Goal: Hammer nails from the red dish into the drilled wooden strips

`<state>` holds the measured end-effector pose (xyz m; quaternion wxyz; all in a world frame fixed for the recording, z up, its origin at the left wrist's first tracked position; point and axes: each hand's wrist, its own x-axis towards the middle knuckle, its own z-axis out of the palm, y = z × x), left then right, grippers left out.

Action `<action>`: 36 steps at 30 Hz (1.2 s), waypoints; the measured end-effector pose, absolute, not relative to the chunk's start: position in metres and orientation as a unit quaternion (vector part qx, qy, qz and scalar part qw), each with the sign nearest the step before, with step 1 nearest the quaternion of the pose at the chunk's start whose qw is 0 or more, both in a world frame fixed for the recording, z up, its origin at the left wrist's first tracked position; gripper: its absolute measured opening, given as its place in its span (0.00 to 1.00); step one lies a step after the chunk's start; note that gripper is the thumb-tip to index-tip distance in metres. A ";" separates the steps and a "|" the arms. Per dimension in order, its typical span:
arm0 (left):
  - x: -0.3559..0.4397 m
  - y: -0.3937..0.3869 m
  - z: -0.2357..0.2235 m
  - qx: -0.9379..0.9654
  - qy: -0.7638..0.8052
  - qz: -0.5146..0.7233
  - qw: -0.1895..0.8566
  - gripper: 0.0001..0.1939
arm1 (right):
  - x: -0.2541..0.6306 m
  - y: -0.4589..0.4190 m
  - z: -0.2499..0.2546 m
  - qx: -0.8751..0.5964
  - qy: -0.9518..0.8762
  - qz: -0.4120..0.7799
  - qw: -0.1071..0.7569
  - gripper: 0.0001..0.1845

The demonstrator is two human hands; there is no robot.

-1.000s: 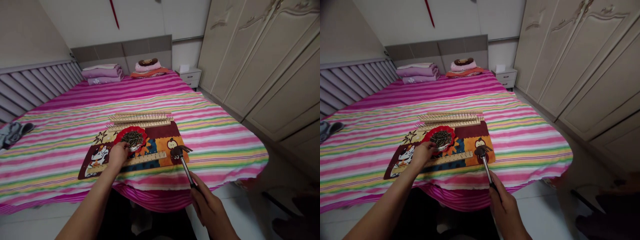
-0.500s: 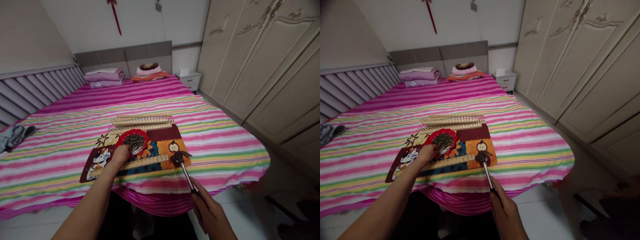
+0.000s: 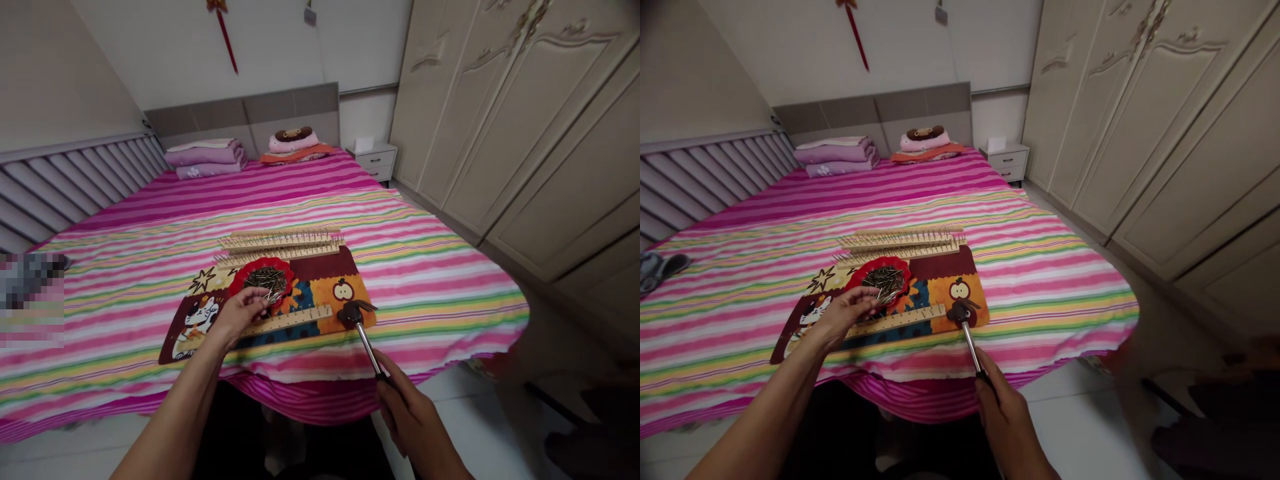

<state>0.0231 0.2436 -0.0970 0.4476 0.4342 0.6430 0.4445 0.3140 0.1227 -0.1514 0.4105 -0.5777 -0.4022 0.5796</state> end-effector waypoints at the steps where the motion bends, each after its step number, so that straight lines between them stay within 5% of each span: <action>1: 0.027 0.239 -0.098 0.426 0.631 0.454 0.462 0.25 | 0.314 0.123 -0.153 -0.578 -0.400 0.579 0.414 0.32; 8: 0.039 0.215 -0.105 0.367 0.609 0.427 0.559 0.14 | 0.322 0.124 -0.162 -0.560 -0.415 0.594 0.401 0.33; 14: 0.049 0.210 -0.113 0.320 0.591 0.429 0.604 0.18 | 0.319 0.125 -0.160 -0.561 -0.420 0.599 0.388 0.33; 36: 0.079 0.221 -0.153 0.327 0.635 0.505 0.484 0.24 | 0.314 0.124 -0.152 -0.565 -0.411 0.598 0.393 0.31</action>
